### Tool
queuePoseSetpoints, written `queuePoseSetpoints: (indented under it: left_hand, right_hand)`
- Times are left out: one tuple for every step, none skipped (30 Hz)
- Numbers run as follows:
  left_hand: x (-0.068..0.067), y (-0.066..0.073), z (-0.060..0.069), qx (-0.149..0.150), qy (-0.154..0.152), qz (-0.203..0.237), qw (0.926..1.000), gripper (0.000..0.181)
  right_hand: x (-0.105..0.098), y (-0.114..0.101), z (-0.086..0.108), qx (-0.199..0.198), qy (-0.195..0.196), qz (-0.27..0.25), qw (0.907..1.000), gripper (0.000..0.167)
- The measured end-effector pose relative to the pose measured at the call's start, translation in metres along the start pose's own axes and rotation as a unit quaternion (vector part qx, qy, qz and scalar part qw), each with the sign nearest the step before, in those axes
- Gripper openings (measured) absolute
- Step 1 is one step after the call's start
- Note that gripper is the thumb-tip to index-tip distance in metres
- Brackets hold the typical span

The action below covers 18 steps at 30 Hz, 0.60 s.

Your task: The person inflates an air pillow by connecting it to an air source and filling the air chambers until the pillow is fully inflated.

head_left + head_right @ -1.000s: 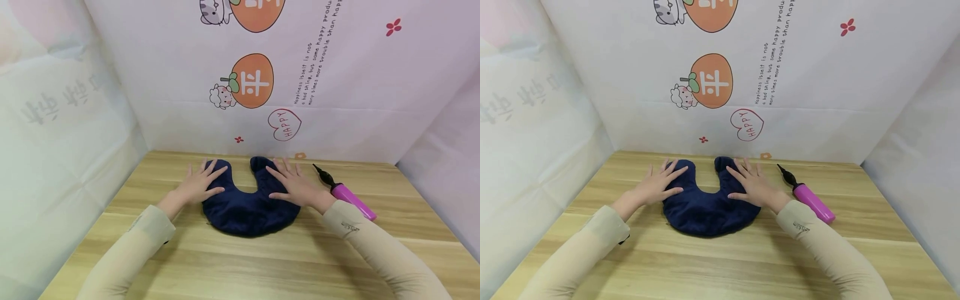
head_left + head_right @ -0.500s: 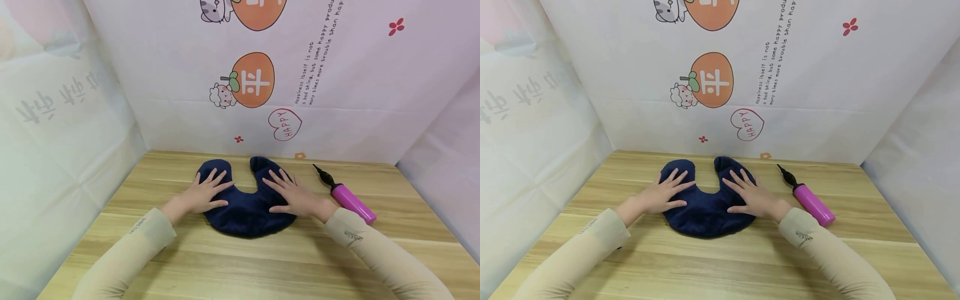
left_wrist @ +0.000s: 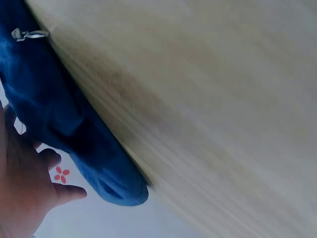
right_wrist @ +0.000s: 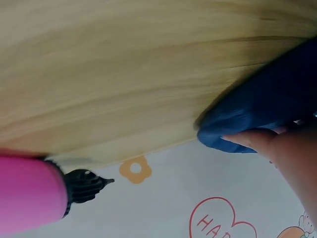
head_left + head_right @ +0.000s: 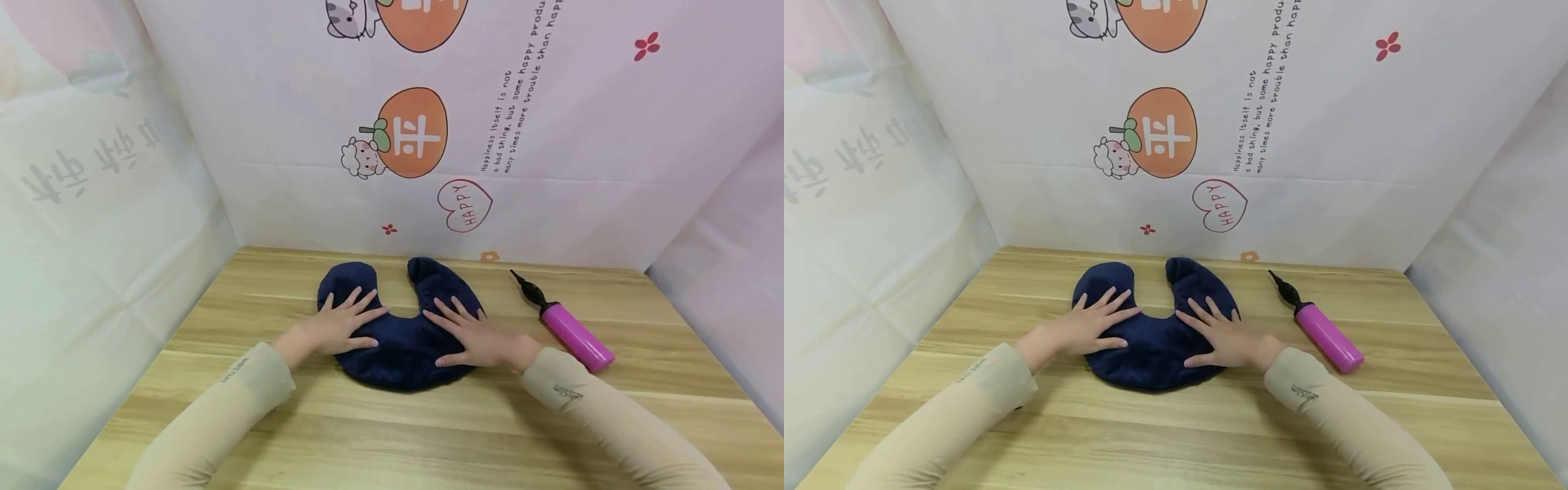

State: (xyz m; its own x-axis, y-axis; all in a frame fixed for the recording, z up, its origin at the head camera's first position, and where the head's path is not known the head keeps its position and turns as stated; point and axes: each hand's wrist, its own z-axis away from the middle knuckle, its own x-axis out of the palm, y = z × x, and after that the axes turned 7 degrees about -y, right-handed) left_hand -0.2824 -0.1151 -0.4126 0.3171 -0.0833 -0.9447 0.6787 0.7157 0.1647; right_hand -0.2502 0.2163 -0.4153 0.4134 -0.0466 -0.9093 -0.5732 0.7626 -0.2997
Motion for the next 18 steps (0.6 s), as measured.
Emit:
queuePoseSetpoints:
  left_hand:
    - [0.0,0.001,-0.001,-0.001,-0.005,0.0,1.0,0.072]
    - [0.0,0.002,-0.002,-0.001,-0.009,0.001,1.0,0.072]
    - [0.0,0.002,-0.003,-0.001,-0.013,0.005,0.9999,0.072]
    - [0.0,0.003,-0.004,-0.002,-0.016,0.01,0.9998,0.072]
    - [0.0,0.004,-0.004,-0.003,-0.021,0.015,0.9996,0.071]
    - [-0.001,0.004,-0.005,-0.004,-0.026,0.021,0.9994,0.071]
    - [-0.001,0.004,-0.005,-0.005,-0.03,0.026,0.9992,0.071]
    - [-0.001,0.005,-0.005,-0.008,-0.035,0.031,0.9989,0.07]
    - [0.0,0.005,-0.005,-0.011,-0.039,0.034,0.9986,0.07]
    - [0.0,0.005,-0.005,-0.014,-0.041,0.034,0.9985,0.07]
    - [0.0,0.005,-0.005,-0.017,-0.044,0.034,0.9983,0.07]
    - [0.0,0.005,-0.004,-0.019,-0.044,0.035,0.9982,0.069]
    - [0.0,0.005,-0.004,-0.021,-0.046,0.035,0.9981,0.069]
    - [0.0,0.005,-0.003,-0.022,-0.045,0.035,0.9981,0.069]
    - [-0.001,0.005,-0.003,-0.022,-0.045,0.035,0.9981,0.069]
    - [-0.001,0.005,-0.002,-0.023,-0.046,0.035,0.9981,0.069]
    - [-0.001,0.006,-0.002,-0.024,-0.048,0.036,0.9979,0.069]
    - [-0.001,0.005,-0.001,-0.026,-0.049,0.034,0.9979,0.069]
  right_hand:
    - [0.0,-0.001,-0.001,0.005,-0.005,-0.008,0.9999,0.092]
    - [0.001,-0.002,-0.003,0.01,-0.009,-0.014,0.9998,0.093]
    - [0.001,-0.002,-0.004,0.015,-0.011,-0.021,0.9996,0.093]
    - [0.001,-0.002,-0.005,0.019,-0.013,-0.022,0.9995,0.094]
    - [0.001,-0.002,-0.007,0.024,-0.015,-0.022,0.9993,0.094]
    - [0.001,-0.002,-0.008,0.03,-0.017,-0.021,0.9992,0.095]
    - [0.001,-0.002,-0.009,0.033,-0.019,-0.019,0.9991,0.095]
    - [0.001,-0.002,-0.01,0.035,-0.022,-0.016,0.999,0.095]
    - [0.001,-0.001,-0.011,0.037,-0.023,-0.013,0.999,0.095]
    - [0.001,-0.001,-0.012,0.037,-0.024,-0.011,0.999,0.095]
    - [0.001,-0.001,-0.013,0.037,-0.024,-0.01,0.999,0.095]
    - [0.001,0.0,-0.014,0.036,-0.025,-0.008,0.999,0.095]
    - [0.001,0.0,-0.015,0.036,-0.026,-0.007,0.999,0.095]
    - [0.001,0.0,-0.016,0.036,-0.026,-0.005,0.999,0.095]
    - [0.001,0.0,-0.017,0.035,-0.027,-0.003,0.999,0.094]
    - [0.001,-0.001,-0.017,0.035,-0.028,-0.002,0.999,0.094]
    - [0.001,-0.001,-0.018,0.035,-0.03,0.0,0.9989,0.093]
    - [0.001,-0.001,-0.018,0.035,-0.032,0.003,0.9989,0.093]
